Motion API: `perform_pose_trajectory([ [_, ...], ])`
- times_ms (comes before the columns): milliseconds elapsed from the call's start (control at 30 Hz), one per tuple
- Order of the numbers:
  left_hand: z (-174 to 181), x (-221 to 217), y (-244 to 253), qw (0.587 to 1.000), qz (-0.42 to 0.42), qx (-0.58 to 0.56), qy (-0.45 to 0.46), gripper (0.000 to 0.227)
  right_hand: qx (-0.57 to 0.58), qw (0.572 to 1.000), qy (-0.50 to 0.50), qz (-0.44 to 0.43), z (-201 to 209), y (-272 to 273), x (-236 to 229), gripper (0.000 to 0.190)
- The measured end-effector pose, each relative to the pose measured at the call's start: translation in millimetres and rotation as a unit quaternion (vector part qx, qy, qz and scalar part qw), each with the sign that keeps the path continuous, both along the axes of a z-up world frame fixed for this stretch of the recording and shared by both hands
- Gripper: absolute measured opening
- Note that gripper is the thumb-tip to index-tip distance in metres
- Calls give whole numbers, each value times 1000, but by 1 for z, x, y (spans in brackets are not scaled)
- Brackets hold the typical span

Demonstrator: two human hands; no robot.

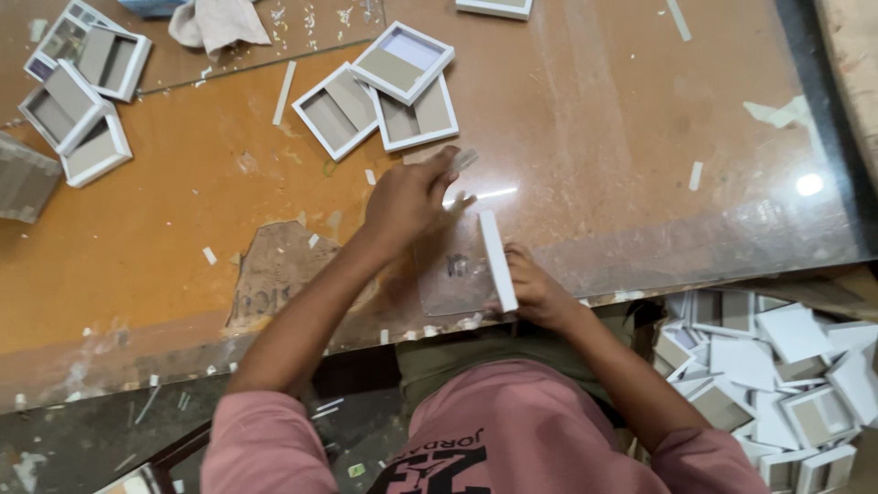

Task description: The person assembles small white picture frames by hand on a wooden worktable. They pick up frame parts, align and press them together, then place the assembled units aside. The process is repeated for multiple frames throughout the clip.

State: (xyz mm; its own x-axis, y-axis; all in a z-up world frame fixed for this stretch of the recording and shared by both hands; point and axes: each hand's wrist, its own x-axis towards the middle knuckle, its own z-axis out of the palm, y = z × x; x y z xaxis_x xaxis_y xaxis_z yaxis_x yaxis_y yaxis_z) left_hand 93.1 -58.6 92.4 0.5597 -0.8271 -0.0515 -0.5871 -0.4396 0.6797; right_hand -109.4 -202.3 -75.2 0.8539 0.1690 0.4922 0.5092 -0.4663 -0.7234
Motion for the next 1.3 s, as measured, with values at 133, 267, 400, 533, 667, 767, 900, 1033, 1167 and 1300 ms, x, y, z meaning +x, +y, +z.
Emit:
perform_pose_trajectory([
  [133,-37,-14,15,960,-108,-213,150,65,-201,974,-93,-35,8,-13,18,30],
  [267,-74,-69,40,981,-105,-102,129,60,-75,986,147,30,13,-13,15,45],
  [400,-72,-92,42,987,-66,-138,59,59,99,987,121,-30,17,6,7,44],
  [533,-62,-98,51,978,-17,-187,91,55,184,967,135,-116,13,35,-4,35],
  [667,-54,-106,62,987,-24,-131,-85,74,150,978,120,-88,17,39,-3,26],
  [767,-40,-113,63,995,-22,-34,-94,55,97,992,53,-64,17,40,-1,12],
  [900,-9,-80,44,978,-14,38,-207,47,69,993,52,-86,5,35,10,14],
  [1033,-4,-15,43,954,74,160,-243,43,97,988,88,-81,-8,36,9,10],
  [1167,-34,0,55,968,144,-37,-201,17,264,889,288,-239,13,27,9,50],
  [1300,-79,-24,48,980,83,-124,-135,11,14,844,351,-404,48,8,-6,129],
])
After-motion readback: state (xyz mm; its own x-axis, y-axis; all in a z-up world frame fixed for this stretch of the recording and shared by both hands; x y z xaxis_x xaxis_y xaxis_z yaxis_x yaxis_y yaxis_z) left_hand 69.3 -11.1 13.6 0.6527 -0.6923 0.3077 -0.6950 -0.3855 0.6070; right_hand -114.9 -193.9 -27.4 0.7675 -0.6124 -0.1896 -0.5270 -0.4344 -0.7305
